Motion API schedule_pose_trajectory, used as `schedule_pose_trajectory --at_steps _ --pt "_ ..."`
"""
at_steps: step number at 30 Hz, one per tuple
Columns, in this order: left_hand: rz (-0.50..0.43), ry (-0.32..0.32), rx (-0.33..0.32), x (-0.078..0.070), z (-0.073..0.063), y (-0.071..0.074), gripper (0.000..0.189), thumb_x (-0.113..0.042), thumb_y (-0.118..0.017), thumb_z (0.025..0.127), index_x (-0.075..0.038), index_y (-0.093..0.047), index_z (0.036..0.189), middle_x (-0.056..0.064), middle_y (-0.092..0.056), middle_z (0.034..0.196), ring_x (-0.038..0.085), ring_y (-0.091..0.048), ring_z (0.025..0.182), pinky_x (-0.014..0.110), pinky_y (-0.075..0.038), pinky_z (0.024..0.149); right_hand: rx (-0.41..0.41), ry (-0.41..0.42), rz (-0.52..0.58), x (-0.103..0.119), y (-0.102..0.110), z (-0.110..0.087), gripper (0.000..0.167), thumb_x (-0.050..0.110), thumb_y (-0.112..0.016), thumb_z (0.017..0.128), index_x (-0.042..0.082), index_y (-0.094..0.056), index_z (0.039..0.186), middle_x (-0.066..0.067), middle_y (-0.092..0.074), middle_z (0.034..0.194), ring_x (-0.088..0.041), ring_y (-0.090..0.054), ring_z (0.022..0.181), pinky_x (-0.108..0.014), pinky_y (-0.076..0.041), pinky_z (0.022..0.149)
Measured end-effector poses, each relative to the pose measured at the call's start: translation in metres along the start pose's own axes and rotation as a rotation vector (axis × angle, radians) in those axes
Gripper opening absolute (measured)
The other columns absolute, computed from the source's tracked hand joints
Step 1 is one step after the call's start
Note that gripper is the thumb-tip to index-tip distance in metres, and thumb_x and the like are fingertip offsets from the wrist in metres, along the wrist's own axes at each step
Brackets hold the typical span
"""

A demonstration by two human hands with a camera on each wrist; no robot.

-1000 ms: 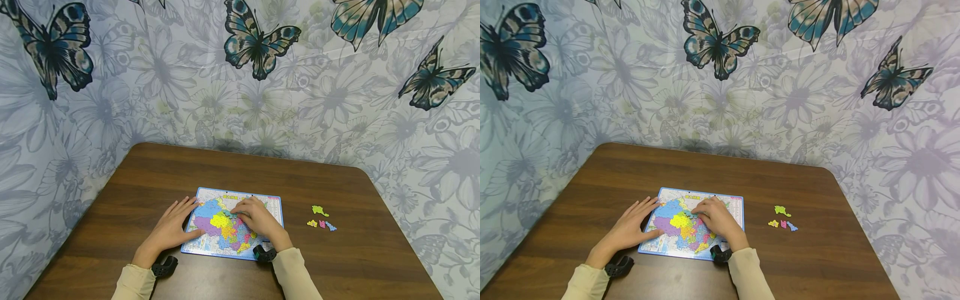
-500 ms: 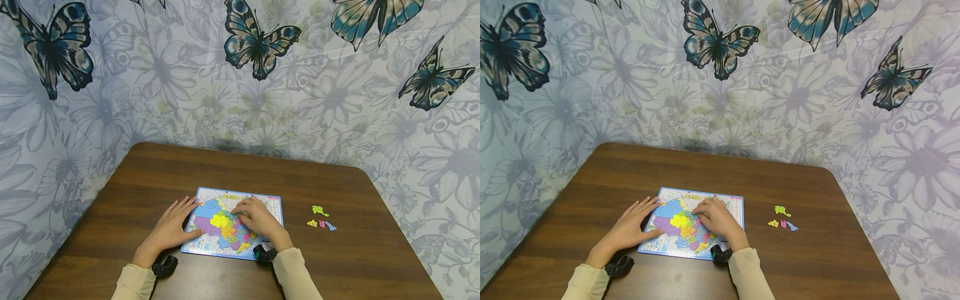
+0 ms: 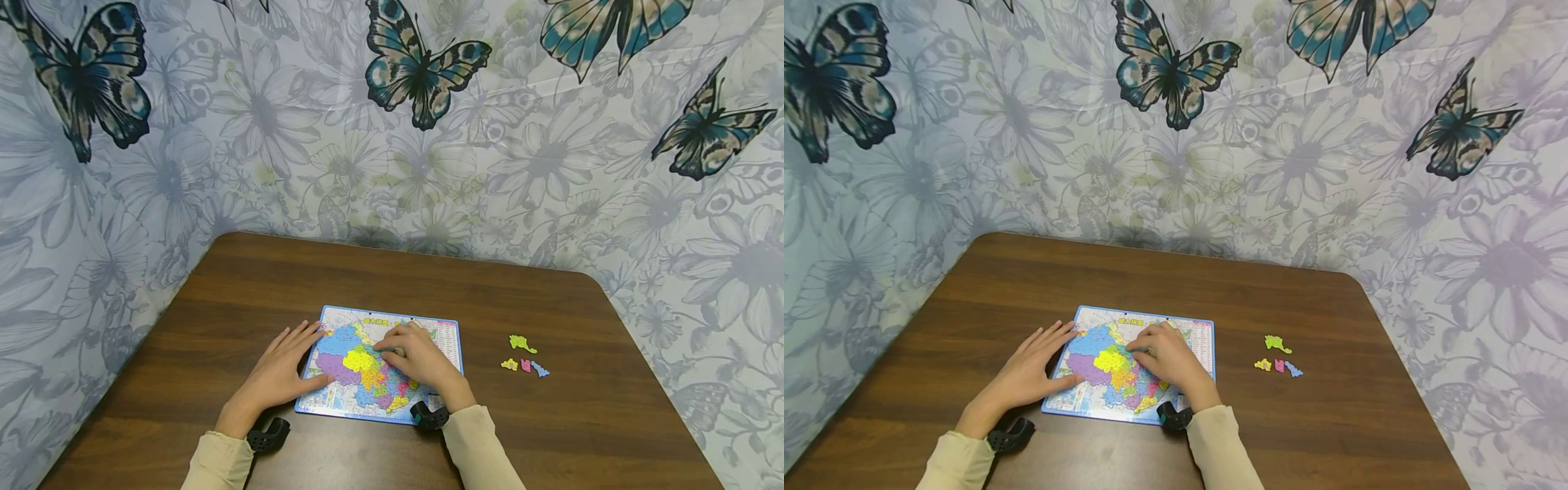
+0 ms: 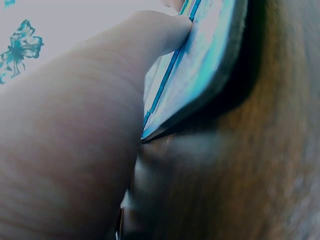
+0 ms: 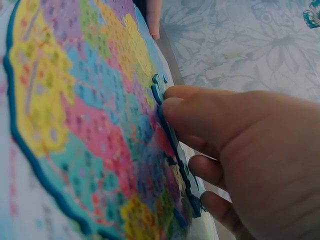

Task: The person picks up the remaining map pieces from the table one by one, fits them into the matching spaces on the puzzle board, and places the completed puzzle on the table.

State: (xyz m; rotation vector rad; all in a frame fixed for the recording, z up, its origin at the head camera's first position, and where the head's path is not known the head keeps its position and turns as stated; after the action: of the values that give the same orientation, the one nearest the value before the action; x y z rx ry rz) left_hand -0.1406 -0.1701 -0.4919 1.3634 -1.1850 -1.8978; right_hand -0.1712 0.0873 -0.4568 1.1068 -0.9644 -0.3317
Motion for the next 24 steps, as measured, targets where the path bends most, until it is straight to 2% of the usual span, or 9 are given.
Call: schedule_pose_trajectory --at_steps 4,7,12,13,16,20,24 --pt "0.003 -0.001 -0.002 -0.0003 0.0 0.0007 0.093 -0.065 -0.073 0.084 -0.012 -0.047 0.156 0.008 -0.039 0.165 0.035 -0.029 0.155 0.058 -0.016 0.127 -0.022 -0.018 -0.008 -0.0002 -0.0014 0.0009 0.018 0.025 -0.072 0.099 0.026 -0.08 0.114 0.007 -0.072 0.114 -0.016 -0.059 0.107 -0.045 -0.049 0.095" --pt "0.004 -0.001 -0.001 -0.0003 0.0001 0.0007 0.093 -0.065 -0.073 0.084 -0.012 -0.047 0.156 0.008 -0.039 0.165 0.035 -0.029 0.155 0.058 -0.016 0.127 -0.043 -0.033 -0.007 0.0003 -0.0027 0.0016 0.016 0.028 -0.073 0.098 0.026 -0.08 0.112 0.008 -0.073 0.113 -0.015 -0.06 0.106 -0.046 -0.049 0.099" --pt "-0.002 0.002 0.004 -0.0002 0.0005 0.0001 0.093 -0.066 -0.073 0.084 -0.012 -0.047 0.156 0.007 -0.038 0.165 0.034 -0.028 0.156 0.058 -0.015 0.127 -0.075 -0.054 -0.019 0.0007 -0.0053 0.0028 0.015 0.029 -0.074 0.097 0.025 -0.08 0.11 0.009 -0.073 0.114 -0.014 -0.059 0.102 -0.042 -0.048 0.094" --pt "-0.003 0.002 0.004 -0.0002 0.0005 0.0 0.093 -0.066 -0.073 0.084 -0.012 -0.047 0.156 0.007 -0.038 0.165 0.034 -0.028 0.156 0.058 -0.015 0.127 -0.079 -0.055 -0.019 0.0006 -0.0057 0.003 0.015 0.029 -0.074 0.097 0.025 -0.08 0.11 0.009 -0.073 0.114 -0.014 -0.059 0.1 -0.041 -0.048 0.089" --pt "-0.002 0.004 0.003 -0.0002 -0.0001 0.0001 0.093 -0.066 -0.072 0.084 -0.012 -0.047 0.156 0.007 -0.039 0.165 0.035 -0.029 0.156 0.058 -0.015 0.127 -0.084 -0.055 -0.025 0.0003 -0.0064 0.0034 0.014 0.029 -0.075 0.096 0.025 -0.08 0.109 0.009 -0.074 0.113 -0.015 -0.061 0.104 -0.043 -0.048 0.096" --pt "-0.003 0.003 0.003 -0.0006 0.0001 0.0003 0.093 -0.065 -0.074 0.084 -0.012 -0.047 0.156 0.007 -0.038 0.165 0.034 -0.028 0.156 0.058 -0.015 0.127 -0.083 -0.057 -0.028 0.002 -0.0056 0.0039 0.015 0.03 -0.076 0.095 0.024 -0.081 0.108 0.008 -0.073 0.112 -0.015 -0.061 0.103 -0.043 -0.048 0.096" --pt "0.001 0.0 0.002 -0.0004 0.0009 0.0005 0.093 -0.064 -0.074 0.084 -0.012 -0.046 0.156 0.007 -0.038 0.166 0.034 -0.028 0.156 0.057 -0.015 0.127 -0.088 -0.062 -0.042 0.004 -0.0051 0.0045 0.015 0.029 -0.077 0.095 0.022 -0.081 0.107 0.007 -0.074 0.11 -0.014 -0.06 0.099 -0.039 -0.048 0.089"
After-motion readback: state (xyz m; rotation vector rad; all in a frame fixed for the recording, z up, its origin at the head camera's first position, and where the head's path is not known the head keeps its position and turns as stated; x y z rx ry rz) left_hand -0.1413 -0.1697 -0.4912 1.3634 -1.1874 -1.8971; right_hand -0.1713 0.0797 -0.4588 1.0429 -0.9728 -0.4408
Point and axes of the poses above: each hand's wrist, its own z-axis towards the middle knuckle, its own y-axis out of the back of the hand, x = y × z, the point moved 5 cm from there along z, towards the middle knuckle
